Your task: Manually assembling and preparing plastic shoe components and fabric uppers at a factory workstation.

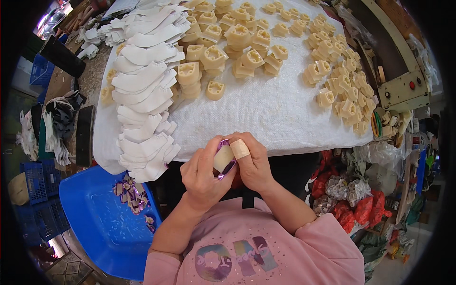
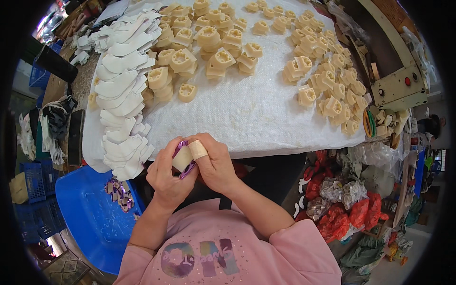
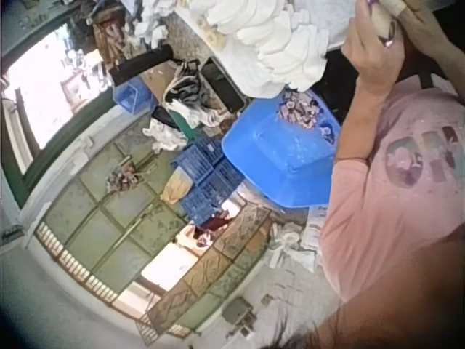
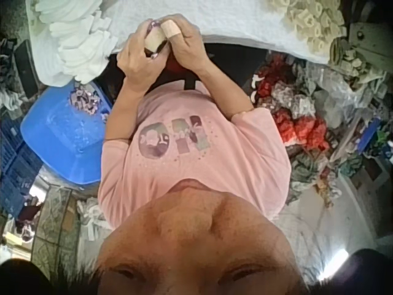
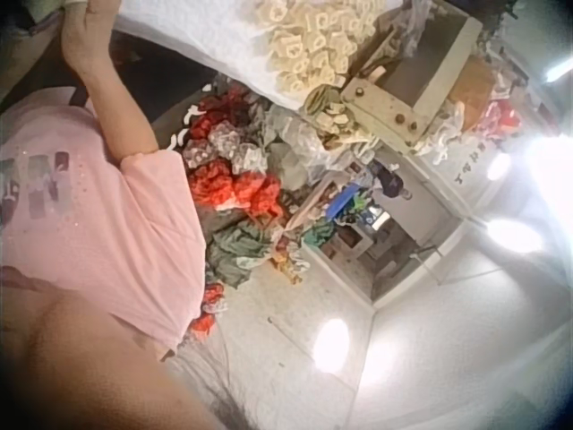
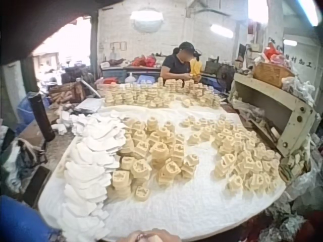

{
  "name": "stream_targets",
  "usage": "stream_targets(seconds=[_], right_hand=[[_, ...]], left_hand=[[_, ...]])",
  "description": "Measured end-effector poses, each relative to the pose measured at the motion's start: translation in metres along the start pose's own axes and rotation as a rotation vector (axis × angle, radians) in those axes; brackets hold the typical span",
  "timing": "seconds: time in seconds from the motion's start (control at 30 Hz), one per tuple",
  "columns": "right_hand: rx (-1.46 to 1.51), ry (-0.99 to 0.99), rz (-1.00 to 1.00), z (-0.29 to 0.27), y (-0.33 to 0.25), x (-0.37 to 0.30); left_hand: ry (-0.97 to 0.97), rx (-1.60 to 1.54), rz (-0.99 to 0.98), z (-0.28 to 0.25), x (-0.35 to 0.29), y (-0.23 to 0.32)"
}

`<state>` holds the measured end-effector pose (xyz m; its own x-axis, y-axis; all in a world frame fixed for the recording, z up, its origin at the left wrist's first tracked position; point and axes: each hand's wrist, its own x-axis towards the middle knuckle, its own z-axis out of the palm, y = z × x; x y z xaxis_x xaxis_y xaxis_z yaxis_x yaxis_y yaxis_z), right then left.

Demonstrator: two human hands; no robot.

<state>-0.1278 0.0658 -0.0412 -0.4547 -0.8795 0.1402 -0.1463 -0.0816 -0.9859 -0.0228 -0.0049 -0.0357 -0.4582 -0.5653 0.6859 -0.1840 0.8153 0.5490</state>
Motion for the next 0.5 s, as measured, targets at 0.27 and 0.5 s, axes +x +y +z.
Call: stream_targets(seconds=[0.27, 0.5], right_hand=[[0.783, -0.032, 0.293, 0.008, 0.005, -0.005], [0.064, 0.05, 0.107, 0.022, 0.002, -0.001]], left_hand=[[0.064, -0.002, -0.004, 0.003, 0.0, -0.001], [0.01, 0.075, -0.1, -0.006, -0.007, -0.011]])
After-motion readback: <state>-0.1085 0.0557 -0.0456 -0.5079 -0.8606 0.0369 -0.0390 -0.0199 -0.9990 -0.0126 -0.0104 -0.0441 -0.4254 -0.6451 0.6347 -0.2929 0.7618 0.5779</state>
